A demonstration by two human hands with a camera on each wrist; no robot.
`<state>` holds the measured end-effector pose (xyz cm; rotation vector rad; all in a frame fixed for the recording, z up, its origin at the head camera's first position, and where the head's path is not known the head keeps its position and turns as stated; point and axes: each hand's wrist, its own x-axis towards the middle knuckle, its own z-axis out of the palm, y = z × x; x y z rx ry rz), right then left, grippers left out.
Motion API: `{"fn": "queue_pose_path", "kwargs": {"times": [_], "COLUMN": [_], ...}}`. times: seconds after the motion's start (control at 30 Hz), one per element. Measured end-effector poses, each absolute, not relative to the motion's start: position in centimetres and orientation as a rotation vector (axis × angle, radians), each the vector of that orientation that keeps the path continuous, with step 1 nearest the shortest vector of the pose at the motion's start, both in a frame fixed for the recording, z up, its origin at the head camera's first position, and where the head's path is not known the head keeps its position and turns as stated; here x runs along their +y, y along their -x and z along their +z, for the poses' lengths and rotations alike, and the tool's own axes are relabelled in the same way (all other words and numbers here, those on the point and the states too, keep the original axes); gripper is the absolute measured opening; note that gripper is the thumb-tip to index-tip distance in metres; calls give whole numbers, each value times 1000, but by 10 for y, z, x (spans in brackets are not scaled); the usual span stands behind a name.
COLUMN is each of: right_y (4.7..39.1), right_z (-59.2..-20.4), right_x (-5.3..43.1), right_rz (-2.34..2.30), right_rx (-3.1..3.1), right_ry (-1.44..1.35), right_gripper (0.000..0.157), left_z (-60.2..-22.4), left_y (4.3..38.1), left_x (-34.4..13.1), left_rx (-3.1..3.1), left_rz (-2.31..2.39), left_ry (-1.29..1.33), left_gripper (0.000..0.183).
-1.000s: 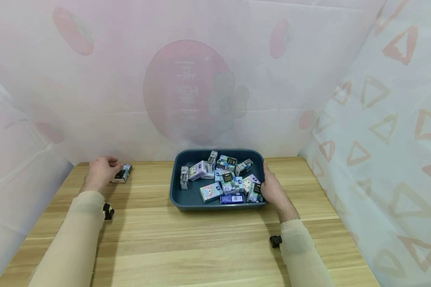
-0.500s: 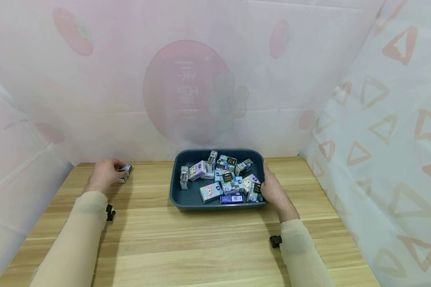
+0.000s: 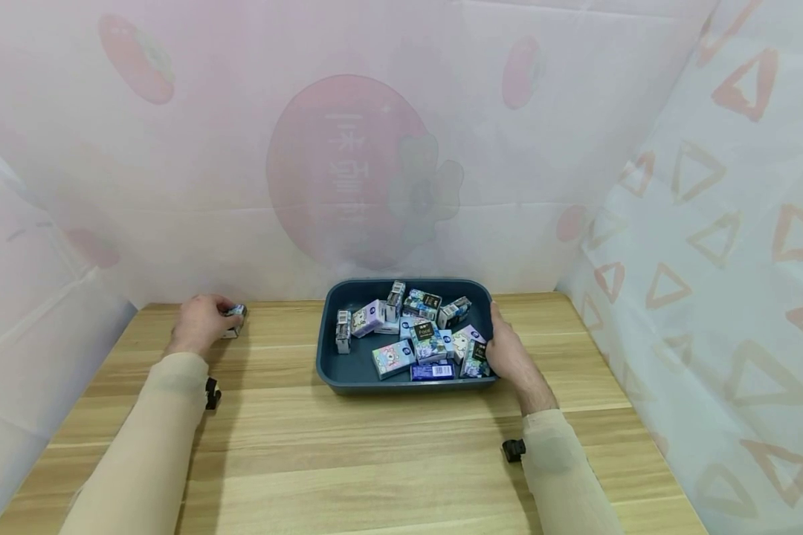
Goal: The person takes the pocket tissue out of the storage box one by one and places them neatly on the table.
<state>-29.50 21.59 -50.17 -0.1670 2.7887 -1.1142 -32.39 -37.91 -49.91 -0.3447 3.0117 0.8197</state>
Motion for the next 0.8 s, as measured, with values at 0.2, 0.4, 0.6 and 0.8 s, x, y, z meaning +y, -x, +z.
{"fn": "queue_pose_path", "kwargs": {"times": [0.2, 0.4, 0.6, 0.8], "right_y": [295, 295, 295, 294], "right_z": [-502, -503, -503, -502], "right_x": [216, 216, 216, 216], "right_rz": [-1130, -1132, -1122, -1113], "right_rx": [2781, 2774, 2781, 2785], "right_ry": [171, 156, 153, 153], "right_gripper": [87, 87, 86, 86], "left_z": [-502, -499, -493, -483], "left_y": [327, 325, 322, 317], "left_x": [-377, -374, -359, -336], "left_rx": [3057, 3060, 3091, 3086], "left_rz": [812, 819, 847, 896], "left_ry": [336, 272, 176, 91], "left_gripper": [42, 43, 43, 47]}}
